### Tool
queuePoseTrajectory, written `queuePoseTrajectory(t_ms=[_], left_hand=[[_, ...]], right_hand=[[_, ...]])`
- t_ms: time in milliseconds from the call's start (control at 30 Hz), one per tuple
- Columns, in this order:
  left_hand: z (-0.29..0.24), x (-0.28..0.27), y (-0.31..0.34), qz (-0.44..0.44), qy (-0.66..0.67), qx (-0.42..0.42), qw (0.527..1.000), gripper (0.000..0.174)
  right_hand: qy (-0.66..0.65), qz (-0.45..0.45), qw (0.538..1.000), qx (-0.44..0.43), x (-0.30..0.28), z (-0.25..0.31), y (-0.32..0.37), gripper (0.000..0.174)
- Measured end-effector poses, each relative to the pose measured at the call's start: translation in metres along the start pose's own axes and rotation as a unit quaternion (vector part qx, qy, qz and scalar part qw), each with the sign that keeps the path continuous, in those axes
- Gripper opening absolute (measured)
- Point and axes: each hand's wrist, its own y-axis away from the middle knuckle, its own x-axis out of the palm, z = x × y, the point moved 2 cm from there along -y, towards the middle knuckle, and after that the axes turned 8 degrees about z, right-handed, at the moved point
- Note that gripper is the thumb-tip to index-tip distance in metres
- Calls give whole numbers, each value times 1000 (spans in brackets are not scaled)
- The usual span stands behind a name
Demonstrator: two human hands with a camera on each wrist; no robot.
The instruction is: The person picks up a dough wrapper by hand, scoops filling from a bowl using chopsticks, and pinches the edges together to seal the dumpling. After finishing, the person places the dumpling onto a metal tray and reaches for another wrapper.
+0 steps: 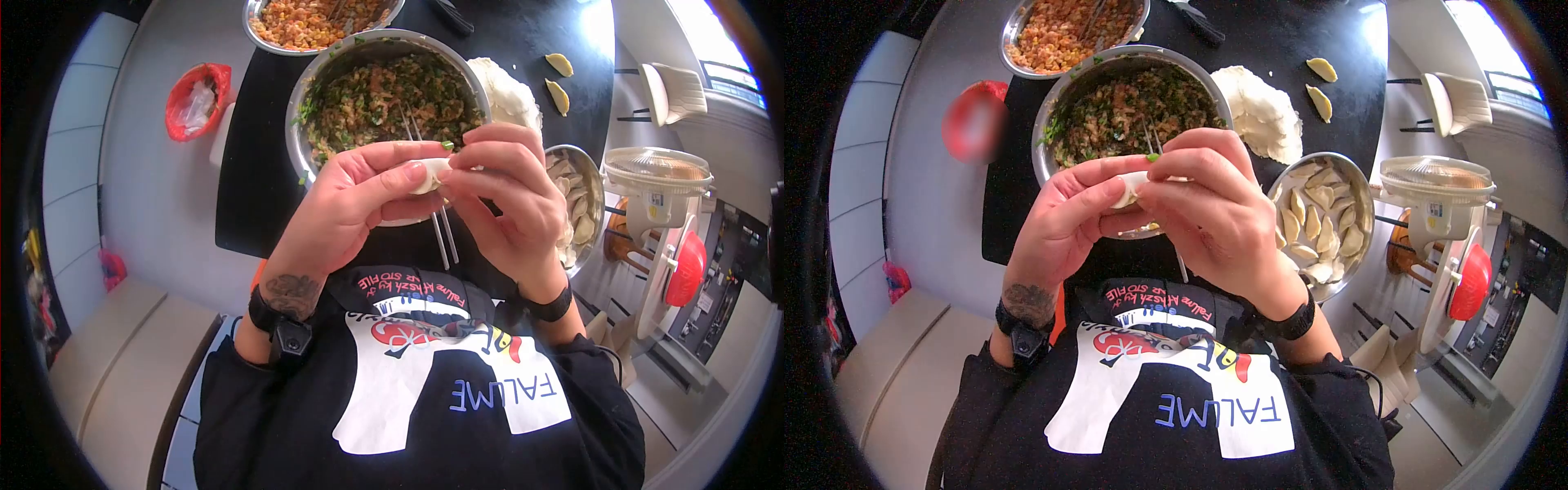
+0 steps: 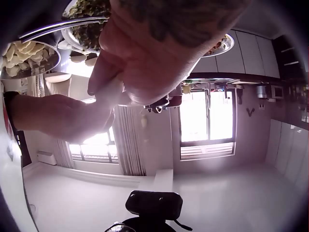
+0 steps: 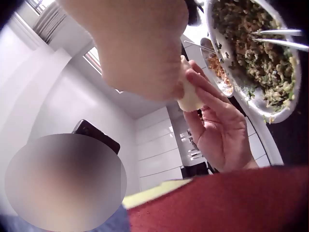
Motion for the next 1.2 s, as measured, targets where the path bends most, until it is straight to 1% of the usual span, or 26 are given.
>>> queuePoseTrajectory(t_ms=[67,133,167,233,333,433,533,567,633,700,767,900,967,1000,1067,1100,1200], left_hand=[[-3,1,0,1,2,-2,1000,35],[-3,1,1,1,6,-7,1000,34],[-2,0,1,2,3,-8,1000,35],[-1,1,-1,3,-1,-9,1000,35],[1,0,-1,-7,-9,-11,1000,35],[4,0,-2,-16,-26,-14,999,35],[4,-3,-4,-24,-20,-17,999,36],[3,-3,-3,-16,6,-18,1000,36],[2,-4,-2,-9,32,-19,999,36],[1,-5,0,-6,58,-4,998,37],[2,-4,-1,-5,54,-1,999,37],[3,-4,-1,-2,39,4,999,37],[2,-6,0,5,45,1,999,38],[2,-7,1,13,52,-2,999,38],[-2,-3,2,1,63,-4,998,38],[-3,-2,3,-11,74,-6,997,39],[-2,-5,4,-4,81,-1,997,39]], right_hand=[[1,5,1000,16,1,0,-2,28],[-8,-10,998,61,1,4,-4,28],[-9,-8,998,63,1,3,-4,28],[-6,6,1000,29,2,1,-4,28],[11,16,1000,10,1,1,-3,27],[11,-2,1000,4,6,1,-1,29],[11,-15,1000,18,10,-6,1,33],[10,-15,1000,17,8,-4,-1,33],[16,-11,998,68,0,0,-3,35],[28,-5,998,64,-2,-2,-1,33],[37,5,999,35,-1,-3,1,32],[51,13,999,7,0,-4,3,34],[37,4,999,-1,1,-7,2,29],[37,3,999,-1,0,-4,1,29],[5,-13,997,79,-4,-1,-2,29],[5,-13,997,79,-5,-3,0,29],[8,-25,999,47,-10,-5,6,29]])
